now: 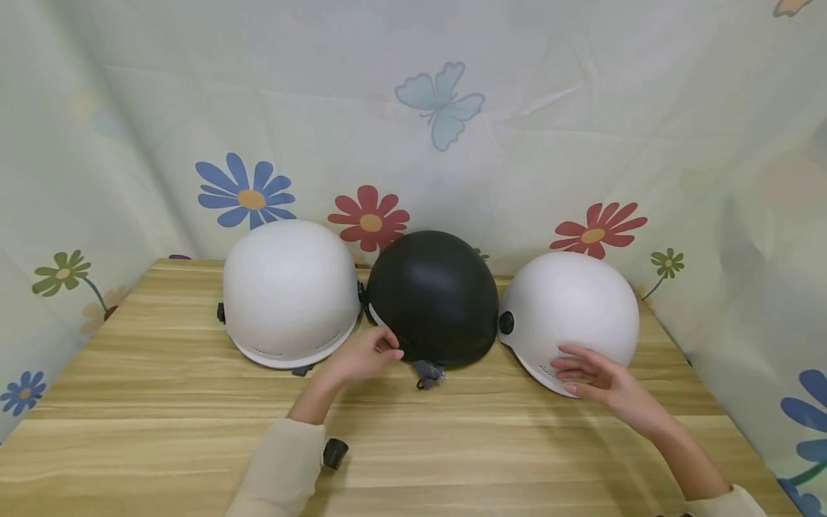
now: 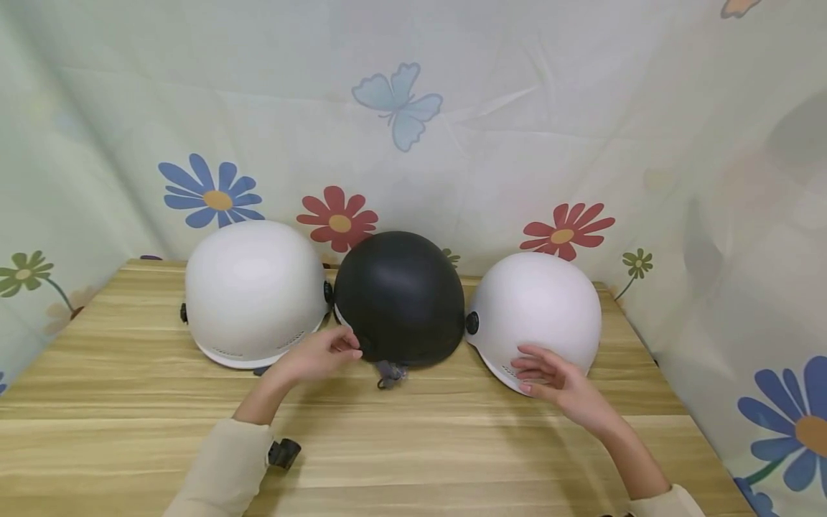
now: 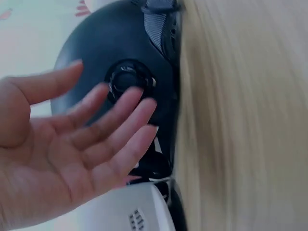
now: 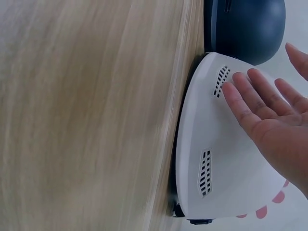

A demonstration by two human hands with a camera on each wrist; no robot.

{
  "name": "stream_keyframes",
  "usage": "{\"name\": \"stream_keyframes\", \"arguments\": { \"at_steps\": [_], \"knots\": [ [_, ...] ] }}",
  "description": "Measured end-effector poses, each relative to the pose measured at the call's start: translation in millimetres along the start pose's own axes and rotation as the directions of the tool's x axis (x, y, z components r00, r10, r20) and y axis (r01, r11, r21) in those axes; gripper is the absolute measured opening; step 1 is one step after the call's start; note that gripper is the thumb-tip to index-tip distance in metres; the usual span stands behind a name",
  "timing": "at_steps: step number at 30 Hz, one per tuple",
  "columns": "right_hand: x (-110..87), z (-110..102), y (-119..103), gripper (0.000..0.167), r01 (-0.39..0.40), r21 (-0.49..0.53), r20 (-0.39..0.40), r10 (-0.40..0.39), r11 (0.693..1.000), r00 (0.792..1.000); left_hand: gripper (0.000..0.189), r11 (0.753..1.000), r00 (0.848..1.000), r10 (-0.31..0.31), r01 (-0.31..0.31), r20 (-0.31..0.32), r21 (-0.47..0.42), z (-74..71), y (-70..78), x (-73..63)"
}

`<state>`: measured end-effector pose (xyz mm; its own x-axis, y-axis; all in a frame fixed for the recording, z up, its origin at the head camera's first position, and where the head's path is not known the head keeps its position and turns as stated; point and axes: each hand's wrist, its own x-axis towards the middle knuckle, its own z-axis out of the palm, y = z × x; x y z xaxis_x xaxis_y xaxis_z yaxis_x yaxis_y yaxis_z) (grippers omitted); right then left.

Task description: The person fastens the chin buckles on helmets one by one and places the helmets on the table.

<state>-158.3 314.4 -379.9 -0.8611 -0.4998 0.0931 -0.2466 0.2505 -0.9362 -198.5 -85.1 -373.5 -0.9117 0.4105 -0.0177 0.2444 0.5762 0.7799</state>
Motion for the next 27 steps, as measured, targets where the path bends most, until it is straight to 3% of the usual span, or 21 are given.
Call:
{"name": "stream_keyframes", "arguments": {
  "at_steps": [3, 7, 17, 27],
  "knots": [
    [0.7, 1, 0, 0.052, -0.012, -0.011, -0.004, 0.011, 1.000, 1.000, 0.021, 0.993, 0.989, -0.118, 0.117, -0.092, -0.020, -2.6, -4.8, -0.3],
    [3.4, 4, -1, 0.053, -0.028, -0.028, -0.006, 0.028, 0.999, 1.000, 0.034, 0.976, 0.977, -0.185, 0.171, -0.104, -0.138, -6.0, -12.9, 1.5],
    [17.8, 12, -3, 0.054, -0.072, -0.032, 0.006, 0.072, 0.997, 0.997, 0.055, 0.940, 0.980, -0.187, 0.159, -0.063, -0.301, -10.3, -25.2, 4.1],
    [44.0, 22, -11, 0.053, -0.084, -0.153, -0.008, 0.084, 0.985, 0.996, 0.060, 0.908, 0.984, -0.175, 0.147, -0.038, -0.392, -9.2, -28.3, 5.2]
  ]
}}
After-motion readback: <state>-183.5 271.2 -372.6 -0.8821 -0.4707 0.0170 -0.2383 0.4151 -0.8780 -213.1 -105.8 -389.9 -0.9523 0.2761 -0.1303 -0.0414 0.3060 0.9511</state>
